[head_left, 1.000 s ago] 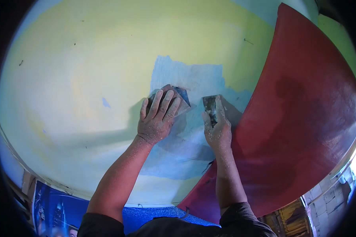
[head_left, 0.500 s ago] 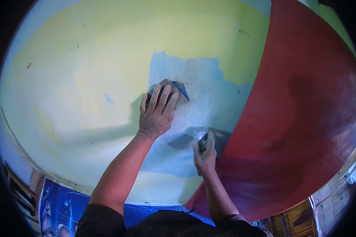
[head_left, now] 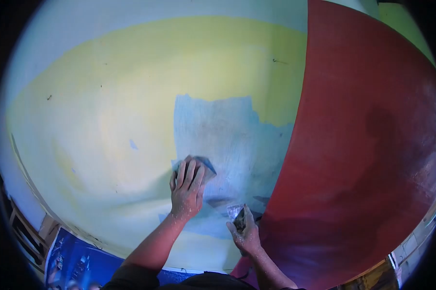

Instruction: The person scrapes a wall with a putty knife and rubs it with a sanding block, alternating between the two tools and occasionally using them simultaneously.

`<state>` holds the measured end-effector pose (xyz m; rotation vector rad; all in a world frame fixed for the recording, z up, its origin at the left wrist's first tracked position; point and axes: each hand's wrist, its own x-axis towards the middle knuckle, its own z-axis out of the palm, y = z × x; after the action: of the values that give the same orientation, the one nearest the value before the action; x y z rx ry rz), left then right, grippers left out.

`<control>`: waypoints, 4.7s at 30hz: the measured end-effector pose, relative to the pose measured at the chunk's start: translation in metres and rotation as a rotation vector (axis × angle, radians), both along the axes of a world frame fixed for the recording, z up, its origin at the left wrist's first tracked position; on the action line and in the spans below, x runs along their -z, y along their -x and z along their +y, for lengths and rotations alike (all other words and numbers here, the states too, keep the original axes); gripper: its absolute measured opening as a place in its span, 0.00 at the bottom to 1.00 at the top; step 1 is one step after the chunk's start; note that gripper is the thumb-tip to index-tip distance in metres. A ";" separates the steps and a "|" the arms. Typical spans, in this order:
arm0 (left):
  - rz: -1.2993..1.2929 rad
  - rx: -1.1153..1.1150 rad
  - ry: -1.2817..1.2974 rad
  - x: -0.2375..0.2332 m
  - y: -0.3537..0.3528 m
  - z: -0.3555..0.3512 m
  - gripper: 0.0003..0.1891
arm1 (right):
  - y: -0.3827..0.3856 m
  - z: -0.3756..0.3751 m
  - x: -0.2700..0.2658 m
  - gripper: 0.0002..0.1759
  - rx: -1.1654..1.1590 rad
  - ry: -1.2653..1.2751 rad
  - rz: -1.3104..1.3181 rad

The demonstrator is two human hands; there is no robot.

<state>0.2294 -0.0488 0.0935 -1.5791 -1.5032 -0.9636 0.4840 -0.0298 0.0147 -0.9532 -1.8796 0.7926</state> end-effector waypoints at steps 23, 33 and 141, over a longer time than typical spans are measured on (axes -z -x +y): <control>-1.079 0.261 0.048 0.094 -0.056 -0.062 0.22 | 0.002 0.025 0.031 0.56 -0.236 -0.195 -0.002; -1.163 0.319 0.201 0.071 -0.106 -0.069 0.22 | -0.002 0.015 -0.013 0.47 -0.474 0.270 0.219; 0.280 -0.114 -0.193 -0.075 0.069 0.008 0.35 | 0.129 -0.013 -0.154 0.31 0.225 -0.429 0.108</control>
<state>0.1602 -0.0405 0.1686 -1.4088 -1.2525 -0.7637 0.3551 -0.0431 0.1684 -0.8105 -1.7166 0.2827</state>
